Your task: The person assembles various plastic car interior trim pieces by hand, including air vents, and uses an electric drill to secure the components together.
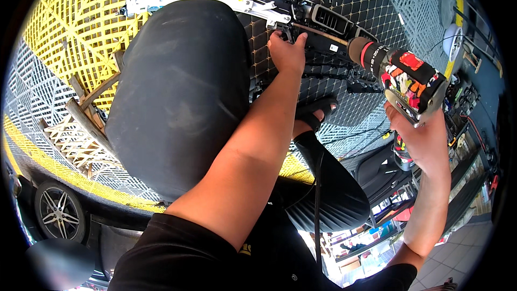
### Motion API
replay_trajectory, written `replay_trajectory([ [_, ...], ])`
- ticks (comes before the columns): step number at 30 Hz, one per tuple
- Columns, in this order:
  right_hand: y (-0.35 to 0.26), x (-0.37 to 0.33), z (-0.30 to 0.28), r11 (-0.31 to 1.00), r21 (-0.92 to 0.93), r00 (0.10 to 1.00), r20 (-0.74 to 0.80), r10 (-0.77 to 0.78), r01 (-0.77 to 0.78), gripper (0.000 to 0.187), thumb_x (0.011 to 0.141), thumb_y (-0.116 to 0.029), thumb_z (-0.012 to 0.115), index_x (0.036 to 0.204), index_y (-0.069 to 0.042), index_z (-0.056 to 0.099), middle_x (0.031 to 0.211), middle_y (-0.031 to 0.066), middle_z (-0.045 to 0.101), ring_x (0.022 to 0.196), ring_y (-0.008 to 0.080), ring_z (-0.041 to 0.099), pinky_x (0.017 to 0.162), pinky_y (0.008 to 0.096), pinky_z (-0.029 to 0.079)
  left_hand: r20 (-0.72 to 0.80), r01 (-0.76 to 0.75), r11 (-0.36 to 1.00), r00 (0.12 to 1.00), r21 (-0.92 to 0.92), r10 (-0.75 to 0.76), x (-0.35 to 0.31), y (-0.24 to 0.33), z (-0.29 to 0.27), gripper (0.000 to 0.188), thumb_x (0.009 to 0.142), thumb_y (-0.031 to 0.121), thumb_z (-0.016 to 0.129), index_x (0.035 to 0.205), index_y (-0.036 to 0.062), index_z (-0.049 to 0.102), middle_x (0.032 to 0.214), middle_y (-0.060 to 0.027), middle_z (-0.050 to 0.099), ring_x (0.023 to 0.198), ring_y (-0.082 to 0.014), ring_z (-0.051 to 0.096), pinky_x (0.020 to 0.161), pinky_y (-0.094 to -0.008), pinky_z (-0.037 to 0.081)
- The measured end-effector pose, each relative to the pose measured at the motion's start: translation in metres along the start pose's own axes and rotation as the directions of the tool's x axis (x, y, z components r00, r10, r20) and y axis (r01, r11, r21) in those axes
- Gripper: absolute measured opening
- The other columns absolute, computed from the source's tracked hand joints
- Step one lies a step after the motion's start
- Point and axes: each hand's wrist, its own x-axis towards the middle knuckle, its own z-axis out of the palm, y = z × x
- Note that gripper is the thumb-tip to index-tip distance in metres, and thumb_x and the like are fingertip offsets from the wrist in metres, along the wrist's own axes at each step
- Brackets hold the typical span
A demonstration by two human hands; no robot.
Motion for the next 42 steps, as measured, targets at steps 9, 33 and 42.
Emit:
replay_trajectory([
  [9, -0.008, 0.010, 0.002, 0.999, 0.038, 0.999, 0.036, 0.017, -0.019, 0.031, 0.087, 0.002, 0.062, 0.118, 0.003, 0.062, 0.097, 0.0086, 0.069, 0.077, 0.0096, 0.059, 0.065, 0.0241, 0.049, -0.092, -0.051, 0.999, 0.994, -0.008, 0.050, 0.009, -0.013, 0.008, 0.066, 0.070, 0.031, 0.091, 0.115, -0.0027, 0.056, 0.102, -0.0141, 0.068, 0.089, -0.0241, 0.068, 0.081, -0.0362, 0.054],
  [33, -0.034, -0.051, -0.049, 0.990, 0.142, 0.979, -0.198, 0.043, -0.015, 0.041, 0.096, -0.016, 0.060, 0.130, 0.004, 0.052, 0.117, 0.0234, 0.067, 0.069, 0.0126, 0.061, 0.059, 0.0240, 0.050, -0.095, -0.033, 0.990, 0.994, 0.139, 0.046, 0.005, -0.013, 0.008, 0.074, 0.071, 0.042, 0.088, 0.120, -0.0025, 0.056, 0.119, -0.0204, 0.060, 0.108, -0.0343, 0.062, 0.093, -0.0431, 0.049],
  [42, 0.047, -0.152, 0.005, 0.786, 0.606, 0.773, -0.553, 0.311, 0.117, 0.060, 0.080, 0.001, 0.063, 0.137, 0.003, 0.045, 0.110, 0.0269, 0.068, 0.065, 0.0197, 0.063, 0.060, 0.0291, 0.052, 0.265, 0.152, 0.931, 0.962, -0.331, -0.063, -0.065, 0.001, 0.002, 0.042, 0.106, 0.021, 0.042, 0.139, -0.0044, 0.044, 0.114, -0.0146, 0.066, 0.088, -0.0186, 0.068, 0.071, -0.0301, 0.051],
])
